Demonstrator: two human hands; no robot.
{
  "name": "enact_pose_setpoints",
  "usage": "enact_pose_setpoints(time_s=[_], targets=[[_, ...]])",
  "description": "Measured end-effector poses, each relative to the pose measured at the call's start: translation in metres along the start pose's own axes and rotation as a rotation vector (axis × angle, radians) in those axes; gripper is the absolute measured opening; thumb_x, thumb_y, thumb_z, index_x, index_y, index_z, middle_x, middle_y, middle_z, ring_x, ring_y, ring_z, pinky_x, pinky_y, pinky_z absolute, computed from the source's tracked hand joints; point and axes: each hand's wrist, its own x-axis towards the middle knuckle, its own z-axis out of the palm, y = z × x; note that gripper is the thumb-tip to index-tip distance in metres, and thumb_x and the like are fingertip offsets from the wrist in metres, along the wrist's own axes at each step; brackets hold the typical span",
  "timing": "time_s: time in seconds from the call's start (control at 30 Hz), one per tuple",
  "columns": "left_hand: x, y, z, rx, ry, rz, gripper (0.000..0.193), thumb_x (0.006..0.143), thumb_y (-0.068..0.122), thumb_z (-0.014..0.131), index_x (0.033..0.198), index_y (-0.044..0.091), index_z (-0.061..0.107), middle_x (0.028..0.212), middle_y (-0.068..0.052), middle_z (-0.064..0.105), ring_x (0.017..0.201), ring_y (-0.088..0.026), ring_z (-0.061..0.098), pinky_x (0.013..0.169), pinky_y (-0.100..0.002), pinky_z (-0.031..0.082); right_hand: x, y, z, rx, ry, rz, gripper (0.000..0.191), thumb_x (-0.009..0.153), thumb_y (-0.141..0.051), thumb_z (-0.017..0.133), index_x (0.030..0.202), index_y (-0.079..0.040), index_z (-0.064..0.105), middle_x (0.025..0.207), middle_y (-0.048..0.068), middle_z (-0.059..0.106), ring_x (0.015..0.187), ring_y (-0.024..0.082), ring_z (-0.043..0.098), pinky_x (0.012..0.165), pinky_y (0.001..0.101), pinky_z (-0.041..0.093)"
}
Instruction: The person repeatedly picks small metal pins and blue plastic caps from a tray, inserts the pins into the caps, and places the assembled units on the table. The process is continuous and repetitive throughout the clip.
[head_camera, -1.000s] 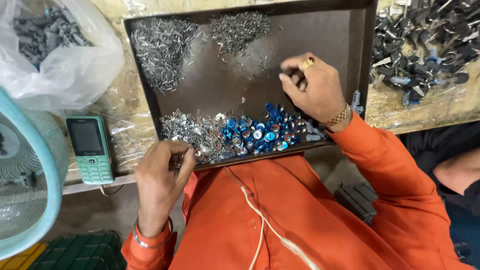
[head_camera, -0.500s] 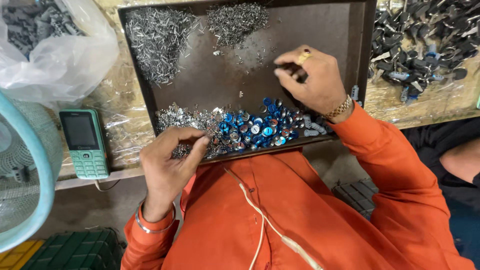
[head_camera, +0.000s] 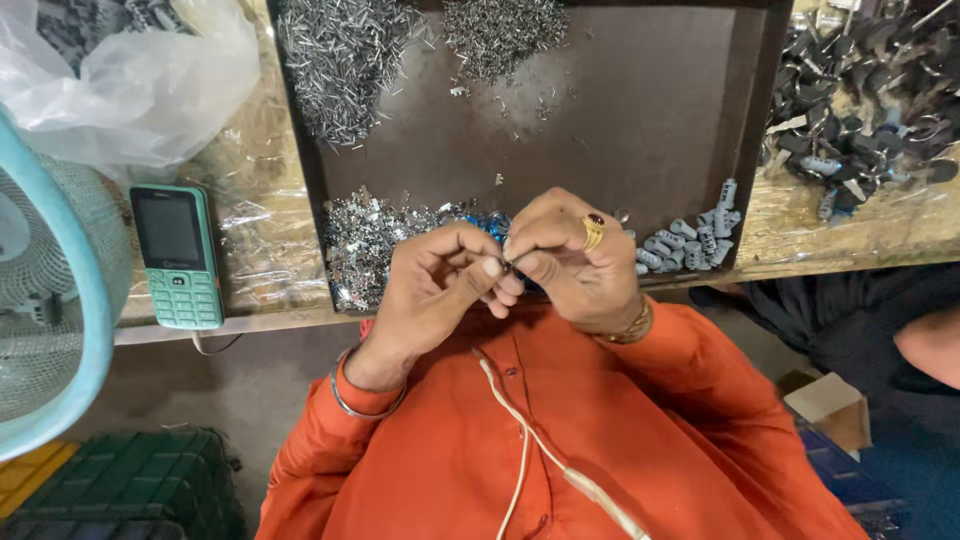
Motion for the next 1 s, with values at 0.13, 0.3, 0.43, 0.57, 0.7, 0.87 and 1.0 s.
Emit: enact_pose_setpoints(time_s=[0.13,0.3,0.43,0.57,0.7,0.87,1.0], targets=[[0.001,0.001,0.003,-0.017,-0.027,0.034,0.014,0.106,0.008,0.065,0.107,-0.006,0.067,0.095,-0.014,0.074,0.083,-0.016,0.073,0.073,-0.031,0.064,-0.027,0.028,0.005,0.012,0.070,-0.064,0.003,0.101,-0.005,0.070,0.104,-0.003,0.069,0.103,0.007,0.064,0.086,0.013,0.062,0.071,0.0243,0.052],[0.003,0.001,0.007,-0.033,-0.003,0.026,0.016,0.104,0.010,0.066,0.105,-0.006,0.067,0.094,-0.014,0.075,0.080,-0.016,0.074,0.072,-0.030,0.064,-0.022,0.022,-0.005,0.014,0.016,-0.083,0.005,0.100,-0.003,0.072,0.105,-0.005,0.070,0.105,0.008,0.065,0.087,0.014,0.062,0.073,0.0249,0.053],[0.001,-0.004,0.009,-0.038,0.018,0.034,0.013,0.105,0.007,0.064,0.107,-0.006,0.066,0.092,-0.013,0.075,0.078,-0.015,0.073,0.071,-0.030,0.064,-0.013,0.022,-0.011,0.022,-0.057,-0.095,0.009,0.097,-0.001,0.074,0.106,-0.005,0.071,0.107,0.008,0.068,0.087,0.015,0.064,0.076,0.0261,0.054],[-0.003,-0.013,0.005,-0.045,0.048,0.034,0.007,0.104,0.001,0.062,0.105,-0.006,0.065,0.088,-0.011,0.073,0.075,-0.014,0.071,0.069,-0.028,0.063,-0.017,0.028,-0.014,-0.009,-0.123,-0.106,0.016,0.092,0.002,0.075,0.108,-0.002,0.071,0.107,0.012,0.069,0.090,0.017,0.068,0.080,0.0292,0.058],[-0.007,-0.019,0.001,-0.031,0.103,0.080,0.006,0.104,-0.001,0.063,0.106,-0.005,0.065,0.090,-0.011,0.072,0.078,-0.013,0.071,0.070,-0.027,0.062,-0.010,0.001,0.000,-0.343,-0.092,-0.228,0.022,0.094,0.010,0.071,0.112,-0.002,0.069,0.111,0.017,0.068,0.093,0.020,0.075,0.081,0.0303,0.064],[0.001,-0.006,-0.004,0.033,0.203,0.171,0.006,0.102,0.000,0.063,0.106,-0.003,0.064,0.092,-0.011,0.073,0.076,-0.011,0.071,0.068,-0.026,0.062,0.065,-0.034,0.018,-0.500,-0.252,-0.236,0.026,0.095,0.006,0.065,0.118,-0.004,0.068,0.112,0.008,0.068,0.099,0.026,0.073,0.091,0.0383,0.062],[0.006,0.002,0.001,0.040,0.165,0.175,0.005,0.103,0.003,0.063,0.104,-0.002,0.064,0.092,-0.009,0.074,0.067,-0.007,0.066,0.058,-0.022,0.056,0.136,0.009,0.042,-1.044,-0.232,-0.394,0.019,0.097,-0.018,0.074,0.113,-0.008,0.073,0.104,0.007,0.067,0.082,0.026,0.070,0.064,0.0368,0.054]])
